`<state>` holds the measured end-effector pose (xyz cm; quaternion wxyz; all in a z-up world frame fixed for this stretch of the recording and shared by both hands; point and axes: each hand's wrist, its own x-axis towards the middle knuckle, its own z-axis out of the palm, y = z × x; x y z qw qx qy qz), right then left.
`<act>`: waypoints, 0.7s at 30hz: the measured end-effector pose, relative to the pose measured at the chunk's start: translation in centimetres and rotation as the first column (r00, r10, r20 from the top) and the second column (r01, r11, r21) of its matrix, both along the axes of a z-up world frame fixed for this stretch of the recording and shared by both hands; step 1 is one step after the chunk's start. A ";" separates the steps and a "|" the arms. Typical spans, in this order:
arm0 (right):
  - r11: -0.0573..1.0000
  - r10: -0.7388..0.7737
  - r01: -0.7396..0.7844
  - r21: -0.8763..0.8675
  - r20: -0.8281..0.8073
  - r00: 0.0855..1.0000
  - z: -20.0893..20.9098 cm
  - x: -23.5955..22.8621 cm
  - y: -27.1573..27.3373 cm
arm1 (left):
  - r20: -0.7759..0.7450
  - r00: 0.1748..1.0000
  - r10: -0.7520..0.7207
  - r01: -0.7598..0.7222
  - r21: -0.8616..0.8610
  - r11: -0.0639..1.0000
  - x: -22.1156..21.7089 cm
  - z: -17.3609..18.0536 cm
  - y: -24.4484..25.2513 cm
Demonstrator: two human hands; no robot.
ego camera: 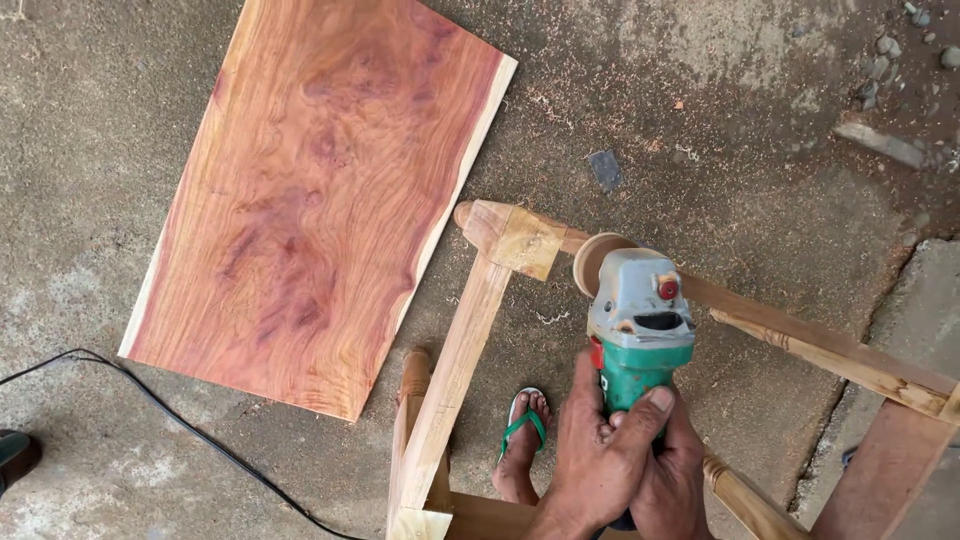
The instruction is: Sanding the joints and surface of a wooden furniture frame using an angle grinder.
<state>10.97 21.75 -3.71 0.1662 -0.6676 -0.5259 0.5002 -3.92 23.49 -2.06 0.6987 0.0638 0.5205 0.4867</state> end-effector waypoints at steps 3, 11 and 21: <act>0.999 -0.014 0.011 -0.053 -0.053 0.998 0.5 -2.3 0.4 | 0.081 0.995 0.064 -0.062 -0.025 0.998 -0.5 -0.2 -0.4; 0.979 0.197 -0.203 -0.035 -0.125 0.972 2.7 -10.9 3.9 | 0.001 0.964 0.265 -0.265 -0.003 0.964 -4.4 -2.7 -1.5; 0.988 0.049 -0.060 -0.145 -0.079 0.996 2.1 -5.1 3.8 | 0.078 0.971 0.226 -0.227 0.007 0.974 -0.1 -1.4 0.8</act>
